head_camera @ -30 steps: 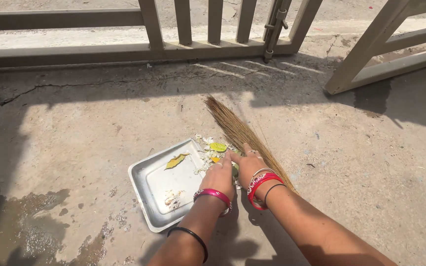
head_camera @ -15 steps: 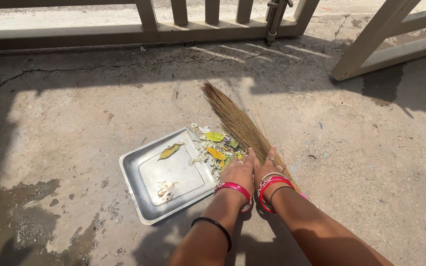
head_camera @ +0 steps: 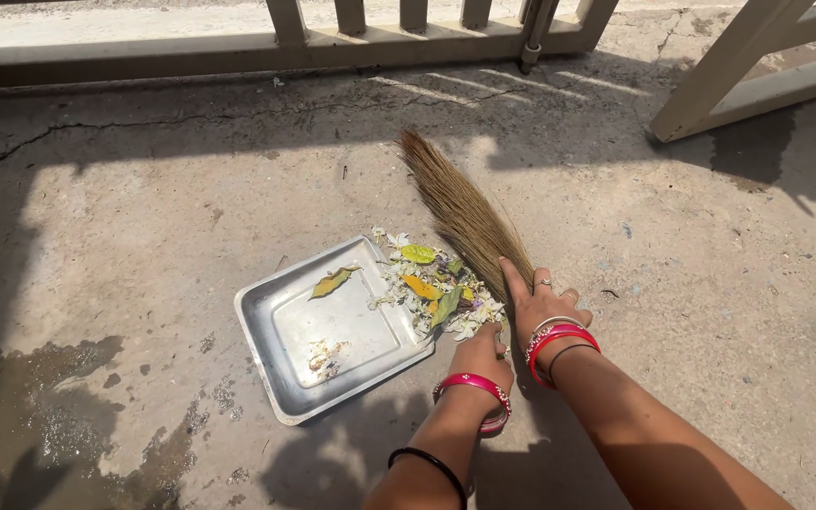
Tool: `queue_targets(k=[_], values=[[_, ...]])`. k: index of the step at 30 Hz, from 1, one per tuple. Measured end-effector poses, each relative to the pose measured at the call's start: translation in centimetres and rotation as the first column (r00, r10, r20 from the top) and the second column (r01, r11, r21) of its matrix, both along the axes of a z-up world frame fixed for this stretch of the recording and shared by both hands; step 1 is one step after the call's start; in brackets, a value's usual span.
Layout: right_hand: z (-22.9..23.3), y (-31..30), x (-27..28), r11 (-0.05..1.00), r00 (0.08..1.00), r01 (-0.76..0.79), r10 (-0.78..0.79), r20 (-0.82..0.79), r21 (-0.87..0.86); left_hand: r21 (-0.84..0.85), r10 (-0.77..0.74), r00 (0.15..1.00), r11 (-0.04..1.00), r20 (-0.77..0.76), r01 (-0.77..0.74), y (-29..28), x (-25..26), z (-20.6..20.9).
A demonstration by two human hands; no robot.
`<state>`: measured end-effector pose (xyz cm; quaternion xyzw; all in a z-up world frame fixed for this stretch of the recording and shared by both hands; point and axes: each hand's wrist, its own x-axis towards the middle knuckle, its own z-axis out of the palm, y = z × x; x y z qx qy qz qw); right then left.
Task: Sweep the floor and collect debris into a dustpan.
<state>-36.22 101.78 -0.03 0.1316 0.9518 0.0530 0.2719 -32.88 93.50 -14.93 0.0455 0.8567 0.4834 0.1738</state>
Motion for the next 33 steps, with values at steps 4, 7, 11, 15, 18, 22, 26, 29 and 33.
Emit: queue_targets(k=[4, 7, 11, 15, 18, 22, 26, 29, 33], values=[[1.2, -0.1, -0.9, 0.998, 0.999, 0.041, -0.042, -0.028, -0.057, 0.038, -0.191, 0.945, 0.981, 0.266, 0.188, 0.9, 3.1, 6.8], [-0.1, 0.3, -1.7, 0.992, 0.991, 0.019, -0.035, -0.128, -0.127, 0.33, -0.287, 0.909, 0.926, 0.303, 0.182, 3.5, 4.8, 5.2], [-0.4, 0.0, -1.7, 0.97, 0.989, 0.031, -0.064, -0.131, -0.241, 0.085, -0.076, 0.969, 0.995, 0.235, 0.058, 5.8, 4.9, 1.6], [2.9, -1.3, 0.0, 0.986, 0.942, -0.084, 0.031, -0.335, -0.146, 0.075, 0.053, 0.932, 0.993, 0.36, -0.086, 3.4, 3.8, 6.8], [5.5, -2.3, 0.4, 0.98, 0.969, 0.107, -0.141, -0.204, -0.168, 0.159, 0.123, 0.921, 0.968, 0.37, -0.193, 2.8, 3.6, 9.1], [-1.9, 1.9, -0.9, 0.922, 0.942, 0.239, -0.296, -0.156, -0.306, 0.351, 0.155, 0.96, 0.907, 0.233, -0.231, 3.4, 3.9, 7.9], [-5.2, 5.1, -1.5, 0.913, 0.984, 0.067, -0.128, -0.127, -0.403, 0.34, 0.104, 0.988, 0.93, 0.118, -0.139, 3.4, 3.4, 5.8], [-3.1, 5.4, 0.7, 0.941, 0.982, -0.012, -0.051, -0.179, -0.337, 0.191, 0.081, 0.995, 0.977, 0.065, -0.092, 2.0, 2.4, 5.5], [-3.4, 7.8, 3.0, 0.963, 0.963, 0.012, -0.084, -0.256, -0.271, 0.04, 0.123, 0.992, 0.992, -0.02, -0.122, -1.5, 0.8, 7.5]])
